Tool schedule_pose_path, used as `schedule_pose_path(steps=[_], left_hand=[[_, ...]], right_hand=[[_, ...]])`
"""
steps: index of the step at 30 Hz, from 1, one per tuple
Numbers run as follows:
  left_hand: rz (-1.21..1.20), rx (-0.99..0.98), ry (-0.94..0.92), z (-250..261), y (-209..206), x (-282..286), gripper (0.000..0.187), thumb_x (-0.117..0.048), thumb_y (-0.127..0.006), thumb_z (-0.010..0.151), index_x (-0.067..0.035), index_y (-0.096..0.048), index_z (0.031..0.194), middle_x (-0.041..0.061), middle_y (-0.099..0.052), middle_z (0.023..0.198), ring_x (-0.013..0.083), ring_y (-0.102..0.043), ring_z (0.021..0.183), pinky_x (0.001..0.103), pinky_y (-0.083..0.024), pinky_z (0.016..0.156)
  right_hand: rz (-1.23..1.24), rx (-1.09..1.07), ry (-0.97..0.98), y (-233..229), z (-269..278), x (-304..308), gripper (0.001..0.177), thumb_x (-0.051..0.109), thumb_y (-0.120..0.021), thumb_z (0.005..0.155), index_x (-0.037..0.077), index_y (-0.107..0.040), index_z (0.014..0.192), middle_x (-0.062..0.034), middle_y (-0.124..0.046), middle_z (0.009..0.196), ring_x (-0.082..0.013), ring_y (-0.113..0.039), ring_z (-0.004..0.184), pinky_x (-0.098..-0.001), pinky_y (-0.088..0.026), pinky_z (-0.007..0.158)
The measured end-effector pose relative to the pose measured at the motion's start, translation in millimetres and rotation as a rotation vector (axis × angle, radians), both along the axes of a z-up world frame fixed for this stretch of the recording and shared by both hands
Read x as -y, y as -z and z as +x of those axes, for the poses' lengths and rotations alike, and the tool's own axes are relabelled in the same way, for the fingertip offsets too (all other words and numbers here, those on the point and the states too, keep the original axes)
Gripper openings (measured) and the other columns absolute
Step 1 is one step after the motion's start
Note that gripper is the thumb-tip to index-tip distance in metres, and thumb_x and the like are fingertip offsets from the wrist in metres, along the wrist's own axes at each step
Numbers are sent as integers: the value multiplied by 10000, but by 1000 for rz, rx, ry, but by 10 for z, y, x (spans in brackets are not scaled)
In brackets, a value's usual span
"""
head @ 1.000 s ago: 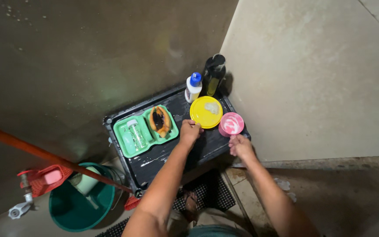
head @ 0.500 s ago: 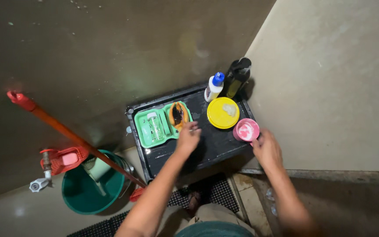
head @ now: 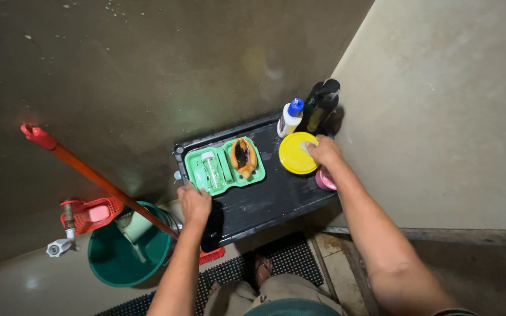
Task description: The person washes a green plastic tray with a sponge and water, then uses a red squeegee to push water across the tiled floor toward a drain. The person handles a green scoop, a pink cup, and a yellow lid while rinsing the tray.
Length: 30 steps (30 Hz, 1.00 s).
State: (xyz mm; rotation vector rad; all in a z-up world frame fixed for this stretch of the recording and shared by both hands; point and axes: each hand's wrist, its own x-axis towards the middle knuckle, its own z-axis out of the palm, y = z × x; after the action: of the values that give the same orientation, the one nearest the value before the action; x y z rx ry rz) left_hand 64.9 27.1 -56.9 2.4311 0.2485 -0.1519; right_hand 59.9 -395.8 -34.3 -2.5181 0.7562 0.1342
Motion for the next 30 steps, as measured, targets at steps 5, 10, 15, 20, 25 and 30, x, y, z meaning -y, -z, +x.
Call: schedule_pose_path(steps=[5,10,15,20,25,30], left_hand=[[-1,-47,-10,107,149,7,392,-220,-650,911,34,-620,1209,308,-600,1220,480,-594,1142,530,-478,993],[-30,-37,11,98,198,112,393,-215,-649,889,-62,-658,1251,309,-613,1197,471,-604,1128,526,-483,997],[-43,-25,23,102,147,150,401,-178,-679,862,-74,-655,1248,286,-628,1208,454,-587,1171,516,-482,999],[-30,-27,74,150,109,108,458,-114,-675,859,-113,-630,1316,300,-632,1204,474,-612,1131,517,-487,997],[-109,74,131,191,193,-1,463,-104,-711,814,-100,-677,1276,294,-699,1119,464,-664,1063,503,-527,955],[-75,73,120,302,182,-32,504,-129,-732,809,-102,-671,1308,309,-690,1105,465,-661,1063,502,-513,966]], right_hand=[[-151,160,-94,-380,-53,-309,518,360,-732,869,40,-675,1273,-259,-673,1200,-435,-624,1141,-495,-493,977],[-231,596,-121,-1197,132,-729,651,347,-710,911,-67,-549,1386,-307,-642,1166,-482,-633,999,-536,-512,815],[-251,222,-136,-1485,638,-854,530,408,-724,912,-1,-608,1227,-261,-656,1106,-456,-654,1007,-523,-524,860],[-271,271,-412,-1360,871,-667,263,79,-697,802,52,-713,1063,-227,-668,1083,-455,-654,1014,-512,-527,890],[-180,276,-676,-1246,984,-563,272,-13,-714,727,70,-729,986,-163,-677,1049,-419,-648,1027,-482,-529,900],[-253,366,-794,-1190,942,-672,249,-12,-709,737,87,-738,964,-126,-655,1039,-373,-620,1027,-446,-532,903]])
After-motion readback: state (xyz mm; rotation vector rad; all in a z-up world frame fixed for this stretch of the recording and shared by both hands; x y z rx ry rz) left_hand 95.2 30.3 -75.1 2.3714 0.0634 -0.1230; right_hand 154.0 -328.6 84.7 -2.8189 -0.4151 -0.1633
